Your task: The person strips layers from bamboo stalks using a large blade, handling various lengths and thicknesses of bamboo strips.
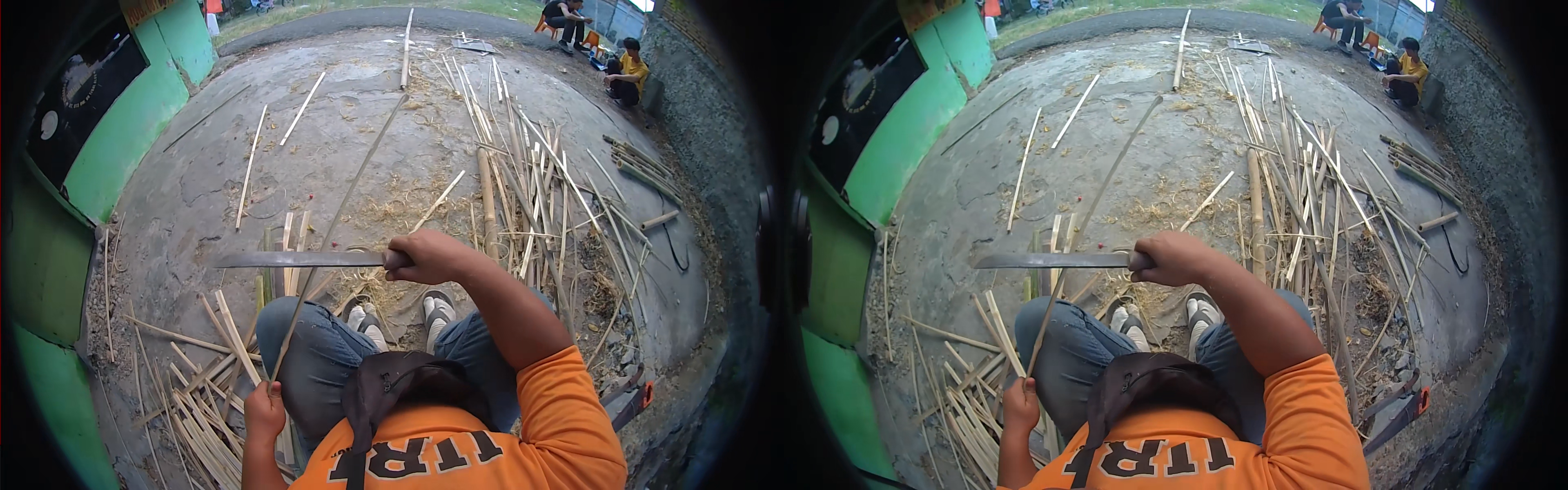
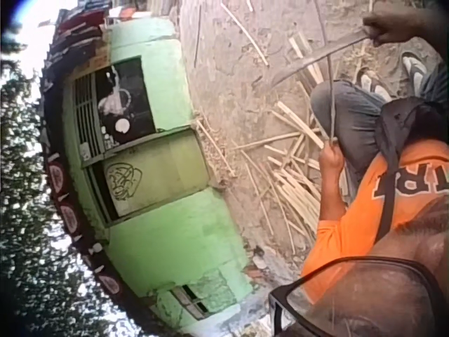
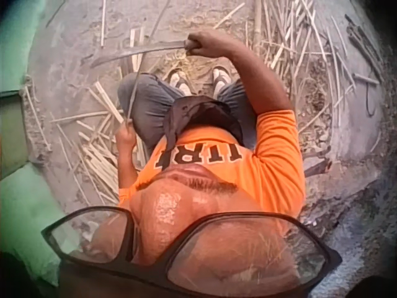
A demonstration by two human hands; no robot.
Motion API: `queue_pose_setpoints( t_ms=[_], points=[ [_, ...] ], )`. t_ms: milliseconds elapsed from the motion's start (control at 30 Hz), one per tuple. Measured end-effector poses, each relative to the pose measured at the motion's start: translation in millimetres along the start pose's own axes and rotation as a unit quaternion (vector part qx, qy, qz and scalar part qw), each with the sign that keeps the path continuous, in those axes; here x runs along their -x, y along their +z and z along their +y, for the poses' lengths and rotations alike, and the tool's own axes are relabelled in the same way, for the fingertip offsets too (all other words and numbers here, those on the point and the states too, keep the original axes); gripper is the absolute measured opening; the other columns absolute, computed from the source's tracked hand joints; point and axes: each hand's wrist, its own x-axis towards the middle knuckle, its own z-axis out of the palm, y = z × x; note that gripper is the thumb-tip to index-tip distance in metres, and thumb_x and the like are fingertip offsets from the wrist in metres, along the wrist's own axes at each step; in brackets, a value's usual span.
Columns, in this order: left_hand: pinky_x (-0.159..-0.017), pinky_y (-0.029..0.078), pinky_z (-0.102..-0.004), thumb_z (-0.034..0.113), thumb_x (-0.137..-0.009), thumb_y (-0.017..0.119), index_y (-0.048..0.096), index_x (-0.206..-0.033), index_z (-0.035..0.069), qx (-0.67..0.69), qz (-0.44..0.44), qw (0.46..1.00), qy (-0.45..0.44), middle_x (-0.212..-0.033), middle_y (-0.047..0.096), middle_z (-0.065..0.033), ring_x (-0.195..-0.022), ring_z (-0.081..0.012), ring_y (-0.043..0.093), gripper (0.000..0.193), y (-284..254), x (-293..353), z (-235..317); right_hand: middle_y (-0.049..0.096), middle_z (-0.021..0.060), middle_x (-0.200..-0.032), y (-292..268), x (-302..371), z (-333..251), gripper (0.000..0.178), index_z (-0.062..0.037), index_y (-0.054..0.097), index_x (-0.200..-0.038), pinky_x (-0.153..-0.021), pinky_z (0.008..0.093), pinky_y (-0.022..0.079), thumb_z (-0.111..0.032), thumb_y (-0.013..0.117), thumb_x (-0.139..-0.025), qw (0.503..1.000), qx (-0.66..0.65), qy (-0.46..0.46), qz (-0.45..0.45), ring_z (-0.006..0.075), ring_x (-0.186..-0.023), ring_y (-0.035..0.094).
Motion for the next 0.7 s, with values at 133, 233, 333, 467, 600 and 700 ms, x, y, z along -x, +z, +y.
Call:
queue_pose_setpoints(
  t_ms=[133, 233, 333, 467, 600, 700],
  points=[
    [-0.067, 0.045, -0.0584, 0.056, -0.110, 0.043, 0.060, -0.089, -0.004, -0.008, -0.016, 1.000, -0.010, -0.077, 0.062, -0.0300, -0.081, -0.0575, 0.060, 0.066, -4.5, -2.4, -2.0, 0.073, 0.0155, -0.087, -9.6, -0.5, 4.2, 0.048, -0.0128, 0.068, -0.103, -0.074, 0.0512, 0.055, -0.059, 0.072, -0.090, 0.994, 0.106, 0.007, 0.025, 0.0409, -0.086, 0.072],
    [-0.068, 0.045, -0.0585, 0.056, -0.110, 0.042, 0.060, -0.089, -0.004, 0.004, -0.014, 1.000, -0.018, -0.076, 0.062, -0.0302, -0.080, -0.0576, 0.060, 0.067, -2.0, -1.6, -1.6, 0.073, 0.0147, -0.087, -4.1, 0.8, -10.9, 0.047, -0.0121, 0.066, -0.103, -0.073, 0.0510, 0.055, -0.058, 0.069, -0.094, 0.988, 0.144, -0.021, 0.053, 0.0397, -0.084, 0.072],
    [-0.067, 0.045, -0.0586, 0.057, -0.109, 0.043, 0.060, -0.089, -0.004, 0.010, -0.010, 1.000, -0.023, -0.075, 0.061, -0.0304, -0.080, -0.0576, 0.060, 0.067, -0.1, 0.4, -1.5, 0.070, 0.0154, -0.084, 20.3, 3.2, -21.2, 0.041, -0.0096, 0.060, -0.108, -0.072, 0.0518, 0.054, -0.049, 0.066, -0.098, 0.994, 0.105, -0.029, 0.004, 0.0411, -0.083, 0.070],
    [-0.067, 0.045, -0.0581, 0.055, -0.110, 0.043, 0.060, -0.088, -0.004, 0.013, -0.018, 0.999, -0.039, -0.075, 0.061, -0.0306, -0.080, -0.0575, 0.060, 0.066, 6.2, 1.3, -8.2, 0.071, 0.0165, -0.090, 21.6, -3.5, -13.0, 0.040, -0.0096, 0.060, -0.109, -0.074, 0.0533, 0.053, -0.048, 0.064, -0.100, 0.993, 0.095, -0.066, 0.022, 0.0438, -0.087, 0.069],
    [-0.065, 0.045, -0.0540, 0.062, -0.109, 0.040, 0.058, -0.084, -0.003, -0.040, 0.019, 0.999, -0.025, -0.072, 0.058, -0.0270, -0.073, -0.0518, 0.060, 0.072, 5.7, 4.3, 3.3, 0.072, 0.0197, -0.092, 18.3, -13.1, 8.8, 0.042, -0.0086, 0.061, -0.108, -0.076, 0.0546, 0.054, -0.050, 0.062, -0.100, 0.993, 0.058, 0.036, 0.092, 0.0450, -0.089, 0.070],
    [-0.067, 0.045, -0.0577, 0.057, -0.109, 0.044, 0.058, -0.084, -0.003, -0.080, 0.018, 0.996, -0.022, -0.074, 0.061, -0.0290, -0.077, -0.0550, 0.060, 0.066, -5.0, 2.2, 13.2, 0.072, 0.0209, -0.091, 23.2, -16.5, 10.1, 0.044, -0.0083, 0.062, -0.108, -0.076, 0.0549, 0.054, -0.052, 0.061, -0.101, 0.991, 0.048, 0.074, 0.096, 0.0458, -0.088, 0.070]
  ],
)
